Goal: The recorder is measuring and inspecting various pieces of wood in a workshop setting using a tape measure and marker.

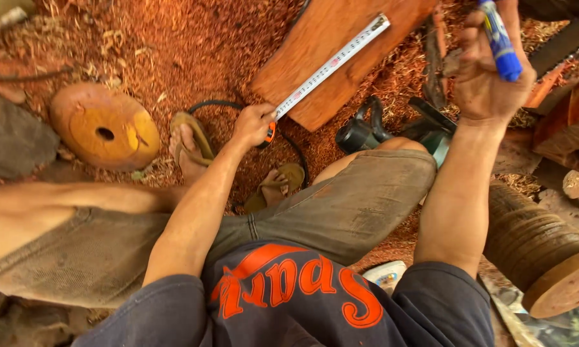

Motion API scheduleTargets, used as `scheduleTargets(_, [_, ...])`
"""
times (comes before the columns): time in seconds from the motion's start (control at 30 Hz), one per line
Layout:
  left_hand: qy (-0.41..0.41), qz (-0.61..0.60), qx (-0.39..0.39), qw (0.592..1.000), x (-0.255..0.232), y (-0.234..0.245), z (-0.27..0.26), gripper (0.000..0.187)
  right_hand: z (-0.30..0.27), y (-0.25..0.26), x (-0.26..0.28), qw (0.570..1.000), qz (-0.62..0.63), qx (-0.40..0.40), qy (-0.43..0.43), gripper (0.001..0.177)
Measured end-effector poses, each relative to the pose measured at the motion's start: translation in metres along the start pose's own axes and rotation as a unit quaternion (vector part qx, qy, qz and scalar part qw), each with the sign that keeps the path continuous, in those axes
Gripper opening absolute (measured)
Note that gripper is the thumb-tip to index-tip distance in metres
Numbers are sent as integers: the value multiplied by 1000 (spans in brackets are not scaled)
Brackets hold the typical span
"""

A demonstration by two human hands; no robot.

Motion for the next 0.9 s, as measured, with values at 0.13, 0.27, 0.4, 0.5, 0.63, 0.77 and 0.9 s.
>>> scheduleTargets(0.13, [22,-30,-34,999,23,-13,7,24,10,-31,-17,911,-381,144,64,26])
scheduleTargets(0.27, [3,-61,-53,997,23,-13,7,24,41,-36,-42,721,-677,27,144,21])
scheduleTargets(0.4, [29,-63,-44,997,20,-13,4,26,36,-67,-45,654,-685,90,306,11])
scheduleTargets(0.5, [38,-75,-45,995,22,-14,5,26,47,-43,-54,677,-690,60,250,16])
scheduleTargets(0.63, [31,-89,-51,994,23,-14,5,26,45,-37,-60,647,-692,120,297,17])
scheduleTargets(0.77, [59,-83,-45,994,20,-12,4,26,35,-32,-57,571,-749,121,312,17])
scheduleTargets(0.9, [24,-67,-41,997,29,-12,8,26,22,-9,-36,608,-707,52,358,15])
Point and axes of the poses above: each hand's wrist, its own z-axis towards the middle knuckle, its own y-axis out of the back of the hand, x = y × z, the point moved 4 cm from there along z, towards the middle knuckle, and after that the axes turned 2 degrees about -y, right-handed, at the moved point
